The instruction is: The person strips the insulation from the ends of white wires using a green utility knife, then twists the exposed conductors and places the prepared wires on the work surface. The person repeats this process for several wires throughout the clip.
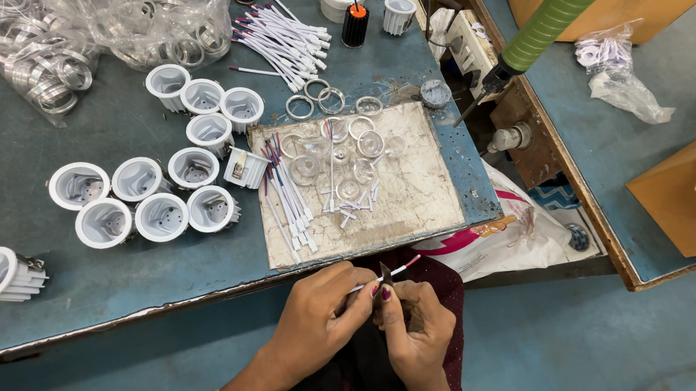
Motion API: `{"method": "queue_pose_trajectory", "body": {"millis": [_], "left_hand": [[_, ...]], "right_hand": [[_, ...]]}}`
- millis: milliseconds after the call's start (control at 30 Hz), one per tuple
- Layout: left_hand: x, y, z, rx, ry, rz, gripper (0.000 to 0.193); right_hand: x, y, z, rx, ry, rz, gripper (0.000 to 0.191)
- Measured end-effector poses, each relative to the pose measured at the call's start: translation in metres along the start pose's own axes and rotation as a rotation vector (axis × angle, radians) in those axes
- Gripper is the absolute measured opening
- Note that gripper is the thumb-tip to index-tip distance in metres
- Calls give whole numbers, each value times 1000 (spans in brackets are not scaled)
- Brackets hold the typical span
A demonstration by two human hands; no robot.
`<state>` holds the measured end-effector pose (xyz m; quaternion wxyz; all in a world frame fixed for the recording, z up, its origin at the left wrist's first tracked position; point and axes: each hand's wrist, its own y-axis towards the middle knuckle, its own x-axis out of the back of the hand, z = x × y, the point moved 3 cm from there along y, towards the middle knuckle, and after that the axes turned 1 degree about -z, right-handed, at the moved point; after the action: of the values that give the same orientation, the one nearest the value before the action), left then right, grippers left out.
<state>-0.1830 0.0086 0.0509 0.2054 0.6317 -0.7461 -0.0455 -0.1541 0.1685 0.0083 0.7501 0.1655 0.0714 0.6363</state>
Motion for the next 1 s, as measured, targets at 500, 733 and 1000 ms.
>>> {"method": "queue_pose_trajectory", "body": {"millis": [500, 733, 1000], "left_hand": [[-12, -2, 4, 145, -274, 113, 11], [-8, 0, 3, 131, -310, 147, 11], [1, 5, -2, -4, -78, 185, 7]], "right_hand": [[12, 5, 7, -23, 140, 69, 11], [12, 9, 6, -64, 185, 118, 12], [17, 14, 4, -195, 151, 171, 15]]}}
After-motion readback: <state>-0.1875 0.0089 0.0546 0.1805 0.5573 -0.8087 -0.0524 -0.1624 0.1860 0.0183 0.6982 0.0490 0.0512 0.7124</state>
